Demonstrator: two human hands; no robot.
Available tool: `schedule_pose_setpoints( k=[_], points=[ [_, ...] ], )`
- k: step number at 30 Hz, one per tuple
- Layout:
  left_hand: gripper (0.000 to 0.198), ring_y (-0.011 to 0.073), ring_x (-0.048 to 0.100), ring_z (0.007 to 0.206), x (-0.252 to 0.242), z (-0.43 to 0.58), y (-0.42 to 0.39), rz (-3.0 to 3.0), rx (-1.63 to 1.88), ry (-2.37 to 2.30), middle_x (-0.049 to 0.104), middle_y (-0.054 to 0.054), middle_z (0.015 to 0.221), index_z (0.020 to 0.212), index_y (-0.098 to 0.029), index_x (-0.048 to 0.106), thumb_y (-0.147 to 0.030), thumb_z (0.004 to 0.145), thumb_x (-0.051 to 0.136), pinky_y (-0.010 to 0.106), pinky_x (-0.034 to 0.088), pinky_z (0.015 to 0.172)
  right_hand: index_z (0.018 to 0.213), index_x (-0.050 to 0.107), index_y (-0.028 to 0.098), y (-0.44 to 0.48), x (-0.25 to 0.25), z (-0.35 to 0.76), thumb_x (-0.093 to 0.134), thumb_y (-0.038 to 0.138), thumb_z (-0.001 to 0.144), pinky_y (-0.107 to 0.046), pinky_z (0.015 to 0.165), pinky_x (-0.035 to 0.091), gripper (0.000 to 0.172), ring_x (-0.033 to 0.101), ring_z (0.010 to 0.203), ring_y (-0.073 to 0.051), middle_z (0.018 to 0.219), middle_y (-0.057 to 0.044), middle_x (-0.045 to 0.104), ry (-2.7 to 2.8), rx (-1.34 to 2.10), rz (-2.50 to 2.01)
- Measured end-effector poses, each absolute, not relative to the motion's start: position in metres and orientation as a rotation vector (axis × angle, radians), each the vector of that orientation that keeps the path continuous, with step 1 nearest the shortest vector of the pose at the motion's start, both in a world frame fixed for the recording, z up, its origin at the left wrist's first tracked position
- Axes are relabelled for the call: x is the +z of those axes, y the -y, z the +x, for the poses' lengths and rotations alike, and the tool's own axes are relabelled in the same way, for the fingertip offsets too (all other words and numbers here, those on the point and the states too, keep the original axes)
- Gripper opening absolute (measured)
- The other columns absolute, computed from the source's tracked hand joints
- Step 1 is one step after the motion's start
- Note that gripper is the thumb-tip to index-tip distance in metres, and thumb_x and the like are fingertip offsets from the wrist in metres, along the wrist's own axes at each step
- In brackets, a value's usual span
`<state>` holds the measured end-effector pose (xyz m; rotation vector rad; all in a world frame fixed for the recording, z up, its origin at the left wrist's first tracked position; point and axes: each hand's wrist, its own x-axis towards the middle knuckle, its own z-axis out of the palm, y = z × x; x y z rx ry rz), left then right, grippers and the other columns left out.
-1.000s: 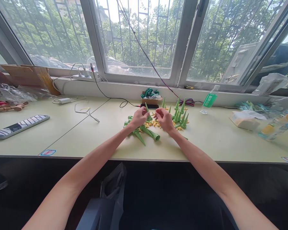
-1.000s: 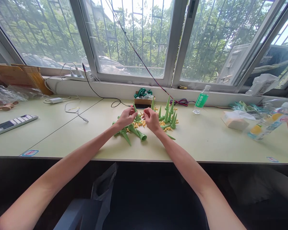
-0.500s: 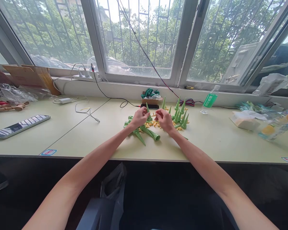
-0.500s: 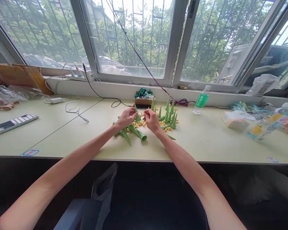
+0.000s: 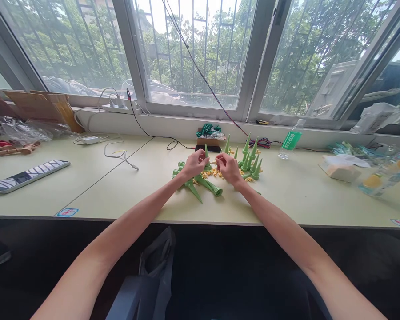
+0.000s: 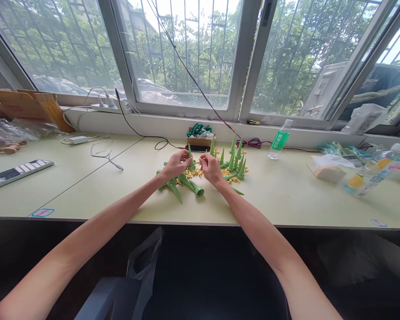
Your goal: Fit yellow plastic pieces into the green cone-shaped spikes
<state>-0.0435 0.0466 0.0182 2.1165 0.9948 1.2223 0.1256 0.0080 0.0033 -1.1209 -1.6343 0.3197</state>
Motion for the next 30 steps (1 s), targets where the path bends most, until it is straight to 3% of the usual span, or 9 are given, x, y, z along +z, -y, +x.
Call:
schedule_pose_setpoints(
  k=[17, 30],
  points=[
    [0.01, 0.019, 0.065, 0.082, 0.0178, -0.0446, -0.0498, 2.153, 1.226, -1.07, 0.067, 0.005, 0.083, 0.084, -0.019, 0.055, -0.029, 0.084, 0.055, 0.031, 0.049, 0.073, 0.083, 0.061, 0.02, -0.0072, 0.0046, 0.1238, 0.056, 0.034, 0.087, -0.029, 0.063, 0.048, 0.015, 0.064, 0.063, -0.017, 0.072, -0.003, 0.069, 1.662, 0.261, -1.113],
    [0.015, 0.0184, 0.065, 0.083, 0.0156, -0.0428, -0.048, 2.139, 1.218, -0.965, 0.066, 0.005, 0.083, 0.085, -0.02, 0.053, -0.033, 0.082, 0.058, 0.03, 0.05, 0.074, 0.083, 0.063, 0.021, -0.0113, 0.0014, 0.1259, 0.052, 0.031, 0.088, -0.028, 0.06, 0.044, 0.016, 0.057, 0.056, -0.016, 0.063, -0.001, 0.064, 1.676, 0.209, -1.136]
  ],
)
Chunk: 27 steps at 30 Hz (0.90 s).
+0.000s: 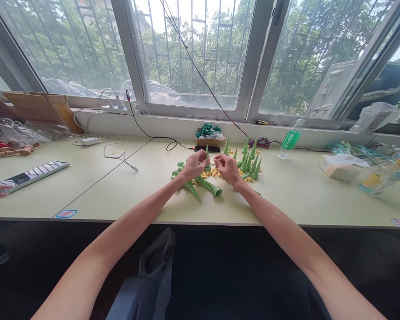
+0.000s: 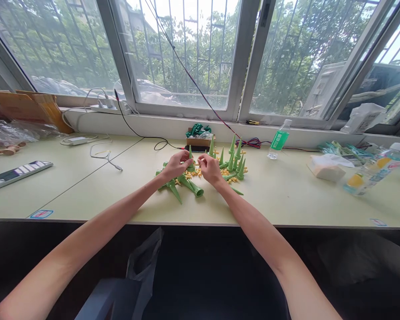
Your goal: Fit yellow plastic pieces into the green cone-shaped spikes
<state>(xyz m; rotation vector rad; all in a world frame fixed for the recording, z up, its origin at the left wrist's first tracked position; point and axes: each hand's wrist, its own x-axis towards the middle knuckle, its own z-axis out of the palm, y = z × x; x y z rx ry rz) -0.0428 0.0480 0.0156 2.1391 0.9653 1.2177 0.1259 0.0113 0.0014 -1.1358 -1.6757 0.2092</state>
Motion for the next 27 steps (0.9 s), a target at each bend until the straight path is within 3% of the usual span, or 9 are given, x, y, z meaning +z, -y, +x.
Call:
schedule_pose_setpoints(
  k=[10, 19, 27],
  points=[
    [0.021, 0.0133, 0.055, 0.064, 0.0203, -0.0432, -0.0395, 2.144, 1.204, -0.903, 0.061, 0.002, 0.072, 0.081, -0.019, 0.051, -0.039, 0.082, 0.059, 0.025, 0.043, 0.056, 0.081, 0.06, 0.021, -0.0086, 0.0039, 0.1263, 0.049, 0.029, 0.089, -0.027, 0.06, 0.04, 0.016, 0.051, 0.053, -0.015, 0.059, 0.002, 0.057, 1.688, 0.209, -1.163],
    [0.021, 0.0148, 0.059, 0.07, 0.0187, -0.0436, -0.0409, 2.17, 1.22, -0.845, 0.062, 0.002, 0.073, 0.082, -0.019, 0.051, -0.038, 0.083, 0.06, 0.025, 0.046, 0.062, 0.083, 0.059, 0.021, -0.0103, 0.0018, 0.1274, 0.048, 0.032, 0.092, -0.026, 0.057, 0.035, 0.018, 0.045, 0.051, -0.013, 0.058, 0.002, 0.054, 1.696, 0.224, -1.181],
    [0.021, 0.0134, 0.058, 0.069, 0.0187, -0.0435, -0.0427, 2.148, 1.277, -0.886, 0.062, 0.001, 0.074, 0.083, -0.019, 0.053, -0.038, 0.083, 0.061, 0.024, 0.044, 0.06, 0.083, 0.059, 0.02, -0.0101, 0.002, 0.1249, 0.046, 0.038, 0.094, -0.026, 0.06, 0.038, 0.025, 0.053, 0.055, -0.014, 0.062, 0.0, 0.06, 1.69, 0.26, -1.207]
  ],
)
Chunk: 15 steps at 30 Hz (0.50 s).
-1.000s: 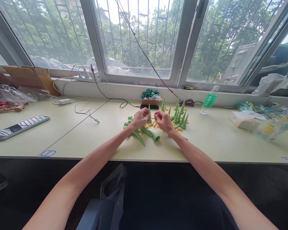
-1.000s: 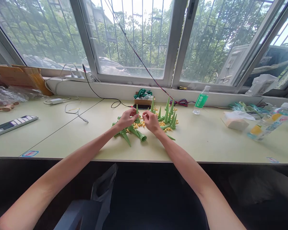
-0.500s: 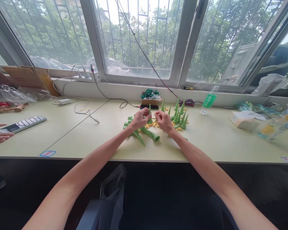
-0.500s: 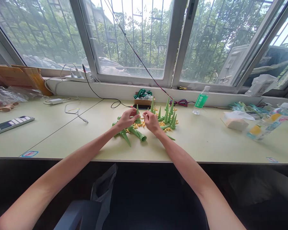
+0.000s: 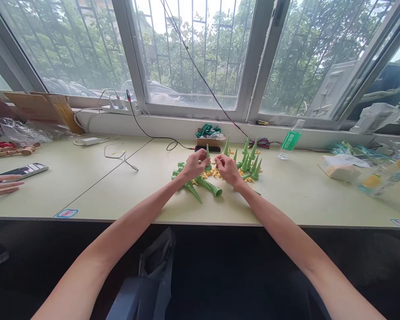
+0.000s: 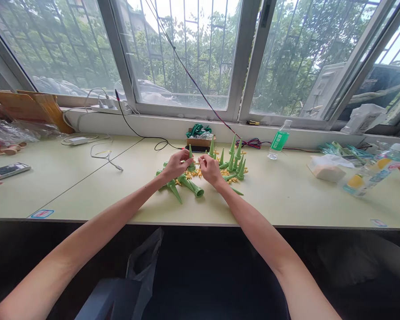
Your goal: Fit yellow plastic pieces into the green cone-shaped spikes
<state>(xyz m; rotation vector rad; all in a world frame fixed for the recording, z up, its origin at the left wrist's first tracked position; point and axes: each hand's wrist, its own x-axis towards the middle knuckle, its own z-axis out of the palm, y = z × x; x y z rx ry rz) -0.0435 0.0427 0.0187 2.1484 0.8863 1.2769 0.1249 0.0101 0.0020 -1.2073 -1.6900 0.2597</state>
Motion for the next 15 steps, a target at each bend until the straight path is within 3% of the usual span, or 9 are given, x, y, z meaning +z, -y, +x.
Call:
schedule_pose_setpoints(
  k=[9, 15],
  points=[
    [0.023, 0.0142, 0.059, 0.07, 0.0203, -0.0426, -0.0427, 2.115, 1.296, -0.914, 0.062, 0.001, 0.074, 0.083, -0.019, 0.053, -0.039, 0.081, 0.063, 0.023, 0.044, 0.059, 0.084, 0.063, 0.018, -0.011, 0.0018, 0.1249, 0.052, 0.035, 0.091, -0.028, 0.071, 0.045, 0.021, 0.063, 0.075, -0.018, 0.083, -0.005, 0.07, 1.749, 0.224, -1.113],
    [0.018, 0.0145, 0.06, 0.071, 0.0195, -0.0432, -0.0425, 2.128, 1.283, -0.906, 0.064, 0.002, 0.076, 0.084, -0.019, 0.054, -0.035, 0.082, 0.06, 0.024, 0.045, 0.06, 0.089, 0.066, 0.018, -0.0125, -0.0005, 0.1256, 0.051, 0.034, 0.092, -0.028, 0.068, 0.044, 0.022, 0.061, 0.067, -0.017, 0.073, -0.003, 0.067, 1.778, 0.276, -1.088]
  ],
)
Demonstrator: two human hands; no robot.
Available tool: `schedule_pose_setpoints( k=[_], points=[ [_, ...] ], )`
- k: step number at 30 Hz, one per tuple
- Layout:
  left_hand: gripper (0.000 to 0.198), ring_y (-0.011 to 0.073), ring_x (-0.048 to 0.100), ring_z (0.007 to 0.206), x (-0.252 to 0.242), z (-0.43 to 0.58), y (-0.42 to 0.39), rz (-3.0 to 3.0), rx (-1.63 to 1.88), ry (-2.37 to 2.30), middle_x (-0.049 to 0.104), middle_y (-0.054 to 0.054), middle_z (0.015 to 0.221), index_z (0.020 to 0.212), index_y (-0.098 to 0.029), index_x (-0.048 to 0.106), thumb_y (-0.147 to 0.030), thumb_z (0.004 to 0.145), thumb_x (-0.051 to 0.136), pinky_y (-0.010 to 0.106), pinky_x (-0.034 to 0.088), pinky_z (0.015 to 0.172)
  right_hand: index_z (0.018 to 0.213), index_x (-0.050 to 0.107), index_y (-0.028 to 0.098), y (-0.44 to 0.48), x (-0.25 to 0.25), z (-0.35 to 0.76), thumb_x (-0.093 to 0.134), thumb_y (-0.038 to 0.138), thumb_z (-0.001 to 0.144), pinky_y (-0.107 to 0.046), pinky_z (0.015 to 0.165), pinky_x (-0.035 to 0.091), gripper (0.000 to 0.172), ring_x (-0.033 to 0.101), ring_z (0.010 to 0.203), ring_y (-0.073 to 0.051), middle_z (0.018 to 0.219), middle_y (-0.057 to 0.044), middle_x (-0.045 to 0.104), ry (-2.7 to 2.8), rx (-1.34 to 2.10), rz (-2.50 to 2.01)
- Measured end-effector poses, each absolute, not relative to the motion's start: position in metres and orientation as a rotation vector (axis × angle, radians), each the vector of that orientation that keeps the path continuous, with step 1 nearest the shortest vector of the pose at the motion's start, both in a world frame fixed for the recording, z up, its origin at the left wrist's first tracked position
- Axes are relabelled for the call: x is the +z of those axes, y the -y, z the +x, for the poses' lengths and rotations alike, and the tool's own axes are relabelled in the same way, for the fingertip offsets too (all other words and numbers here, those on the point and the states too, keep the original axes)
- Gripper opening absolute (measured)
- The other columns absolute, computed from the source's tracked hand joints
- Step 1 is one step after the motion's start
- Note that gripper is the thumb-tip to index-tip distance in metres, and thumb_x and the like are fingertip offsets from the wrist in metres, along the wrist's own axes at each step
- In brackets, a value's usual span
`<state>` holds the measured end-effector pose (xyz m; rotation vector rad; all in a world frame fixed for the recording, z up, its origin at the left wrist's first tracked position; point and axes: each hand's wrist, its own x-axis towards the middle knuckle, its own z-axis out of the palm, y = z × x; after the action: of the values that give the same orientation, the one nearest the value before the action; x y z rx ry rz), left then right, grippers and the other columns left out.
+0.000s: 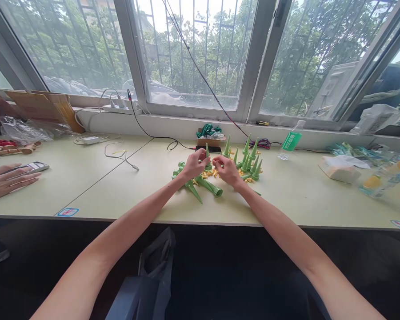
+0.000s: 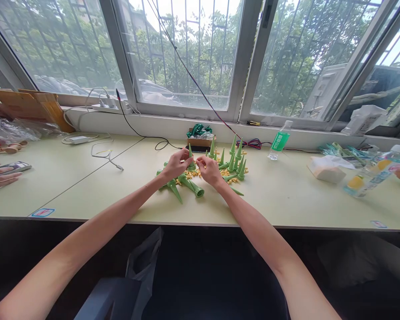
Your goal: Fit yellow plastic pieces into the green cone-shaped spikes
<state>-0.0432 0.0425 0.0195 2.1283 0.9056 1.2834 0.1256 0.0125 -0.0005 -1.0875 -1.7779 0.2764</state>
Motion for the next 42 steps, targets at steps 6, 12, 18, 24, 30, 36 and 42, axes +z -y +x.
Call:
schedule_pose_setpoints(
  k=[6, 12, 18, 24, 30, 36, 42],
  points=[
    [0.018, 0.0143, 0.058, 0.069, 0.018, -0.0436, -0.0438, 2.166, 1.264, -0.886, 0.063, 0.002, 0.073, 0.082, -0.019, 0.051, -0.035, 0.084, 0.057, 0.025, 0.045, 0.063, 0.088, 0.065, 0.018, -0.0124, -0.0009, 0.1265, 0.053, 0.035, 0.091, -0.026, 0.061, 0.041, 0.021, 0.056, 0.059, -0.015, 0.068, -0.002, 0.065, 1.772, 0.293, -1.114],
    [0.019, 0.0134, 0.055, 0.066, 0.0194, -0.0434, -0.0408, 2.208, 1.251, -0.897, 0.06, 0.001, 0.072, 0.081, -0.02, 0.05, -0.037, 0.083, 0.059, 0.024, 0.044, 0.06, 0.089, 0.064, 0.019, -0.0123, -0.0008, 0.1264, 0.05, 0.037, 0.092, -0.026, 0.058, 0.039, 0.024, 0.053, 0.054, -0.014, 0.062, 0.0, 0.061, 1.754, 0.337, -1.127],
    [0.019, 0.0141, 0.058, 0.068, 0.0199, -0.0427, -0.0401, 2.206, 1.254, -0.889, 0.062, 0.002, 0.073, 0.083, -0.02, 0.05, -0.037, 0.083, 0.059, 0.025, 0.046, 0.061, 0.087, 0.064, 0.019, -0.0118, -0.0003, 0.1256, 0.05, 0.038, 0.092, -0.026, 0.057, 0.039, 0.024, 0.052, 0.053, -0.014, 0.06, 0.001, 0.06, 1.747, 0.318, -1.145],
    [0.018, 0.0143, 0.061, 0.07, 0.0242, -0.0438, -0.042, 2.092, 1.309, -0.945, 0.066, 0.003, 0.076, 0.084, -0.019, 0.055, -0.036, 0.081, 0.062, 0.024, 0.046, 0.06, 0.097, 0.063, 0.018, -0.0087, 0.0029, 0.1229, 0.059, 0.032, 0.087, -0.028, 0.065, 0.046, 0.018, 0.061, 0.065, -0.016, 0.073, -0.003, 0.068, 1.742, 0.33, -1.116],
    [0.014, 0.0162, 0.064, 0.074, 0.0234, -0.0453, -0.0451, 2.034, 1.314, -1.002, 0.067, 0.005, 0.08, 0.085, -0.018, 0.057, -0.032, 0.082, 0.059, 0.024, 0.047, 0.06, 0.107, 0.062, 0.019, -0.0071, 0.0038, 0.1235, 0.06, 0.026, 0.085, -0.029, 0.068, 0.049, 0.024, 0.064, 0.074, -0.017, 0.085, -0.005, 0.069, 1.77, 0.345, -1.06],
    [0.015, 0.0163, 0.064, 0.072, 0.0236, -0.0452, -0.0435, 1.991, 1.304, -0.96, 0.068, 0.005, 0.078, 0.085, -0.018, 0.058, -0.032, 0.082, 0.059, 0.025, 0.049, 0.059, 0.103, 0.063, 0.018, -0.0102, 0.0016, 0.1247, 0.059, 0.026, 0.084, -0.03, 0.07, 0.049, 0.02, 0.064, 0.079, -0.018, 0.085, -0.006, 0.069, 1.76, 0.381, -1.046],
    [0.018, 0.0135, 0.058, 0.061, 0.0248, -0.0452, -0.0415, 1.897, 1.266, -0.924, 0.063, 0.003, 0.071, 0.083, -0.018, 0.056, -0.035, 0.081, 0.062, 0.024, 0.044, 0.049, 0.102, 0.064, 0.016, -0.0099, 0.0016, 0.1244, 0.059, 0.028, 0.085, -0.029, 0.068, 0.048, 0.021, 0.062, 0.073, -0.017, 0.08, -0.005, 0.068, 1.751, 0.411, -1.024]
  ],
)
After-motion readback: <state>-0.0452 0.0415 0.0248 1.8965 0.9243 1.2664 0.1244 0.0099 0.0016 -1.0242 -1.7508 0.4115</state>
